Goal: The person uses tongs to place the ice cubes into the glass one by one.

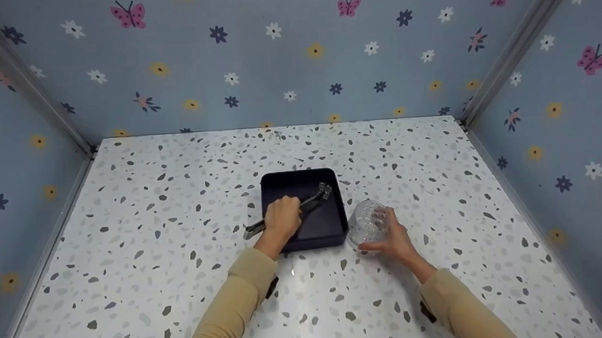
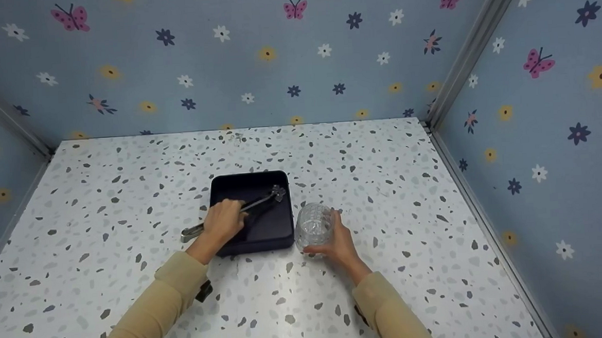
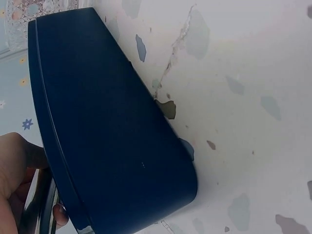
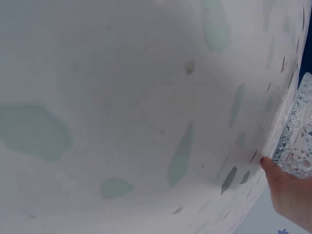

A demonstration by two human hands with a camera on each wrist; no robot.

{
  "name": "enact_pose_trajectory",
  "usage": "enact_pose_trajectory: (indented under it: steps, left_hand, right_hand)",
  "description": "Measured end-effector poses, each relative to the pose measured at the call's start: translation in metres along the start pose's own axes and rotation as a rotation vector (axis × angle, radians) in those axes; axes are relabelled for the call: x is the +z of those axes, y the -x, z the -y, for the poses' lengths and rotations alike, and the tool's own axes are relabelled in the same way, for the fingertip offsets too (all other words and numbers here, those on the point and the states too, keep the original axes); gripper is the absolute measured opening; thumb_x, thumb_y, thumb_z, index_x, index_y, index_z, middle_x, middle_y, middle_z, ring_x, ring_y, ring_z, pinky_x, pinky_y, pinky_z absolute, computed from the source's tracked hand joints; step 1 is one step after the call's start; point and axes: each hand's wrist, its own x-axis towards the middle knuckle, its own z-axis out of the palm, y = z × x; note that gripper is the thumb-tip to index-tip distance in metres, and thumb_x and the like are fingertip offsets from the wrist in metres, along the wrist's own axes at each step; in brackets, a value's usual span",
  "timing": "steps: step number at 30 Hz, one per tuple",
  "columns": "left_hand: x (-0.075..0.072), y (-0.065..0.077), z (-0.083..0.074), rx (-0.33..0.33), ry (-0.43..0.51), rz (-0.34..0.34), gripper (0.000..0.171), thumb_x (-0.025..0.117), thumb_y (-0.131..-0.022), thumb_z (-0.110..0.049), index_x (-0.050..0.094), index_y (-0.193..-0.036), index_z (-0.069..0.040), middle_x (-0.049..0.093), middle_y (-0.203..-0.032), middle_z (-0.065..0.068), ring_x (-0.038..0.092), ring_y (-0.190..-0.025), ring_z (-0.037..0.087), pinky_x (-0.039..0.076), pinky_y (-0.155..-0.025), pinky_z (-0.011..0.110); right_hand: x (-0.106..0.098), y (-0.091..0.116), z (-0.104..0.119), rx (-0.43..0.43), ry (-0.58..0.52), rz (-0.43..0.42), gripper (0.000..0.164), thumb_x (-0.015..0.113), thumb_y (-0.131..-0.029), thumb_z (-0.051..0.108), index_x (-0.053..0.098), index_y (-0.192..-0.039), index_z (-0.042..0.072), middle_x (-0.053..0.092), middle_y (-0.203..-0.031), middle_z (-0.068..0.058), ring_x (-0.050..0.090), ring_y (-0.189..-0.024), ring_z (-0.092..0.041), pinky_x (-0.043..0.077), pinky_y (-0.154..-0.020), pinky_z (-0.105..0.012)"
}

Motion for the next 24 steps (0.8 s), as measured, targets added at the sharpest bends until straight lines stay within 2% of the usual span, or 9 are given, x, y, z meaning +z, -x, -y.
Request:
enact_pose_trajectory:
  steps: [5,12,24]
  left_hand:
    - [-0.0002,-0.0001,-0.0002,0.001,-0.005,0.002,0.006,0.065,-0.075,-0.009,0.066,-0.070,-0.006,0.063,-0.070,0.011,0.060,-0.060,0.028,0.047,-0.052,0.039]
    - [-0.0001,0.0004,0.0006,0.014,-0.015,-0.015,0.010,0.061,-0.074,-0.005,0.063,-0.064,-0.005,0.062,-0.066,0.011,0.059,-0.057,0.028,0.046,-0.049,0.038]
    - [-0.0061,0.0023,0.0012,0.008,0.027,-0.062,0.009,0.061,-0.075,-0.008,0.064,-0.067,-0.004,0.061,-0.065,0.012,0.059,-0.056,0.029,0.046,-0.050,0.039]
  right_hand:
    - [-0.0004,0.0005,0.0005,-0.004,-0.003,0.001,0.095,0.087,-0.046,0.028,0.034,-0.123,0.009,0.048,-0.122,-0.019,0.044,-0.113,-0.032,0.033,-0.094,-0.044]
    - [-0.0005,0.0001,0.0014,0.035,-0.010,0.016,0.099,0.087,-0.047,0.029,0.031,-0.127,0.011,0.045,-0.125,-0.021,0.041,-0.116,-0.033,0.032,-0.094,-0.044]
    - [-0.0008,0.0008,0.0003,0.033,0.003,0.009,0.100,0.087,-0.045,0.031,0.032,-0.126,0.010,0.045,-0.124,-0.022,0.041,-0.115,-0.034,0.031,-0.095,-0.046]
